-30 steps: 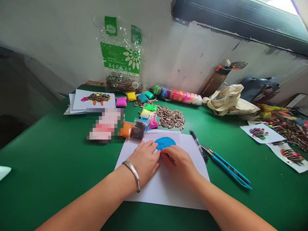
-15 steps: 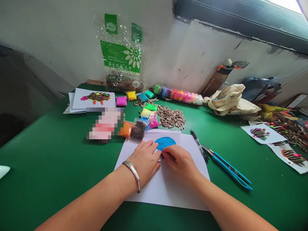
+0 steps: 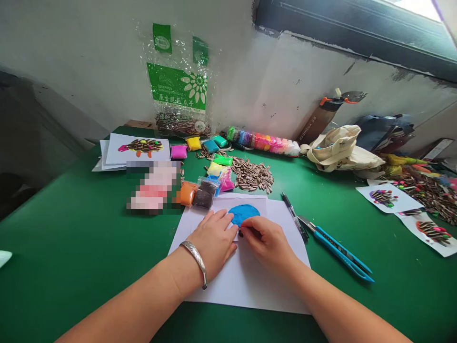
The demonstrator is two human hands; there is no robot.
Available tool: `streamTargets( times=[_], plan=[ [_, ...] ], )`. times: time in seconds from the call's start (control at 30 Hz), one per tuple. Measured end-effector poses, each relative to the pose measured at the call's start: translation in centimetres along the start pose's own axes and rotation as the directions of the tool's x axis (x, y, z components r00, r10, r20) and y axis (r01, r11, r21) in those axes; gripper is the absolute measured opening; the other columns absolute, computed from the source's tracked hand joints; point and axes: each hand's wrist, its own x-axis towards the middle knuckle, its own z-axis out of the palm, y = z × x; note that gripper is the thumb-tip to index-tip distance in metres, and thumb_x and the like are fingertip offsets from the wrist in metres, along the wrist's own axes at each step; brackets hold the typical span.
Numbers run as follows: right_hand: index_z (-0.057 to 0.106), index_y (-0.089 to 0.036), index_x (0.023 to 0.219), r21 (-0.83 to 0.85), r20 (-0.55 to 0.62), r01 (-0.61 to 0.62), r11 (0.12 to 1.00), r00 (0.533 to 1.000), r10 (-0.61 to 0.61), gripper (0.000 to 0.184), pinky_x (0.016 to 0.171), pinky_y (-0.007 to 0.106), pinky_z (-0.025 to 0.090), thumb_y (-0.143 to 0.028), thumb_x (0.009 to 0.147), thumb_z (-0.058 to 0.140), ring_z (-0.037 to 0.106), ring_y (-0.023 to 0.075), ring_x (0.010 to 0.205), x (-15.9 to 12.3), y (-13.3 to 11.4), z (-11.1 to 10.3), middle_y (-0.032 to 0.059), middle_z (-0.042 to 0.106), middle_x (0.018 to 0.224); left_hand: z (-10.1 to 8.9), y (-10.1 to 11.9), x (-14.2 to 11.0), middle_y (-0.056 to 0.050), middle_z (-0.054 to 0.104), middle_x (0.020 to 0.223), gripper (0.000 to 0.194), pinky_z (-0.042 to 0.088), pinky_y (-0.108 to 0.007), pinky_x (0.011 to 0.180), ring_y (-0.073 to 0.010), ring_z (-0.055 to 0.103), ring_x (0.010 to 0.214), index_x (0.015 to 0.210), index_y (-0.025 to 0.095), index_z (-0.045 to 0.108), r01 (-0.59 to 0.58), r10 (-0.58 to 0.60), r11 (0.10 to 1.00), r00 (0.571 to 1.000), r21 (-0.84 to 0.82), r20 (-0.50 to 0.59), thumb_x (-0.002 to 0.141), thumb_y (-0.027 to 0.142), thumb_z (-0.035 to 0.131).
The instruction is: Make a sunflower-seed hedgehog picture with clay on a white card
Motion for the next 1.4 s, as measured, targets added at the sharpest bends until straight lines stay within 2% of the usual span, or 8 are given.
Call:
streamTargets(
  times=[0.23,0.4,0.57,0.73,0.9,1.07,1.23,1.4],
  plan=[
    [0.063,-0.019,0.081,-0.048,0.022,0.033,0.998,0.999,-0.032,0.013,0.056,0.025,0.043,-0.015,0.084,0.052,0.056,0.0146,0.063,-0.06,0.07,-0.03,0.0015,0.063,0.069,0.21,-0.07,-0.13,-0.014,0.058,0.12,0.024,0.037,-0.055,0.102,-0.032,0.045,0.121,0.107,0.014,0.061,-0.003,0.003,1.0,1.0,0.006,0.004,0.083,0.02,0.058],
    [0.063,-0.019,0.081,-0.001,0.024,0.003,1.0,1.0,-0.003,0.012,0.058,0.025,0.044,-0.016,0.085,0.052,0.056,0.0141,0.063,-0.08,0.01,-0.13,0.0012,0.064,0.07,0.13,-0.05,-0.09,-0.014,0.058,0.12,0.024,0.037,-0.055,0.102,-0.0319,0.045,0.121,0.107,0.014,0.061,0.0,0.0,1.0,1.0,0.008,0.018,0.083,0.02,0.058],
    [0.063,-0.019,0.079,-0.031,0.051,0.028,0.999,0.998,-0.026,0.013,0.059,0.026,0.043,-0.015,0.084,0.052,0.056,0.0154,0.065,-0.17,0.13,-0.18,0.0017,0.064,0.069,0.18,-0.05,-0.08,-0.014,0.059,0.119,0.024,0.038,-0.055,0.101,-0.0322,0.046,0.12,0.107,0.014,0.061,-0.005,0.005,1.0,1.0,0.016,0.007,0.083,0.019,0.057],
    [0.063,-0.019,0.082,0.041,0.054,-0.033,0.999,0.998,0.031,0.012,0.059,0.024,0.042,-0.018,0.086,0.052,0.056,0.0137,0.064,-0.22,0.2,-0.45,0.0007,0.064,0.071,0.25,-0.09,-0.09,-0.015,0.058,0.12,0.025,0.038,-0.055,0.101,-0.0322,0.045,0.12,0.107,0.014,0.061,-0.006,0.006,1.0,1.0,0.009,0.011,0.083,0.018,0.058],
    [0.063,-0.018,0.079,0.003,0.079,0.004,1.0,0.997,-0.004,0.012,0.059,0.025,0.042,-0.014,0.084,0.053,0.056,0.0145,0.065,-0.05,0.08,-0.6,0.0012,0.063,0.07,0.25,-0.15,-0.09,-0.014,0.057,0.122,0.027,0.036,-0.055,0.102,-0.0323,0.044,0.122,0.11,0.013,0.059,-0.006,0.005,1.0,0.999,0.008,0.036,0.084,0.018,0.056],
    [0.063,-0.02,0.08,0.049,0.082,-0.033,0.998,0.996,0.029,0.013,0.06,0.025,0.042,-0.016,0.085,0.052,0.056,0.0138,0.065,-0.02,0.0,-0.6,0.0003,0.064,0.071,0.14,-0.12,-0.07,-0.015,0.057,0.122,0.027,0.036,-0.055,0.103,-0.0326,0.044,0.123,0.11,0.013,0.06,0.002,-0.003,1.0,0.999,0.007,0.05,0.084,0.019,0.056],
    [0.062,-0.019,0.078,-0.002,0.108,0.012,1.0,0.994,-0.012,0.014,0.061,0.026,0.042,-0.012,0.083,0.052,0.056,0.0145,0.066,0.03,0.05,-0.59,0.0011,0.064,0.072,0.08,-0.07,-0.02,-0.015,0.057,0.123,0.028,0.035,-0.056,0.103,-0.0327,0.044,0.123,0.111,0.012,0.061,0.008,-0.009,1.0,0.999,0.001,0.042,0.084,0.019,0.056],
    [0.063,-0.019,0.081,0.039,0.101,-0.02,0.999,0.995,0.016,0.013,0.061,0.025,0.042,-0.014,0.084,0.052,0.057,0.0143,0.066,0.03,0.0,-0.66,0.0011,0.065,0.072,0.12,-0.11,-0.01,-0.015,0.057,0.124,0.028,0.036,-0.056,0.103,-0.0332,0.044,0.123,0.11,0.013,0.061,0.006,-0.006,1.0,0.999,-0.007,0.049,0.082,0.018,0.058]
  ],
)
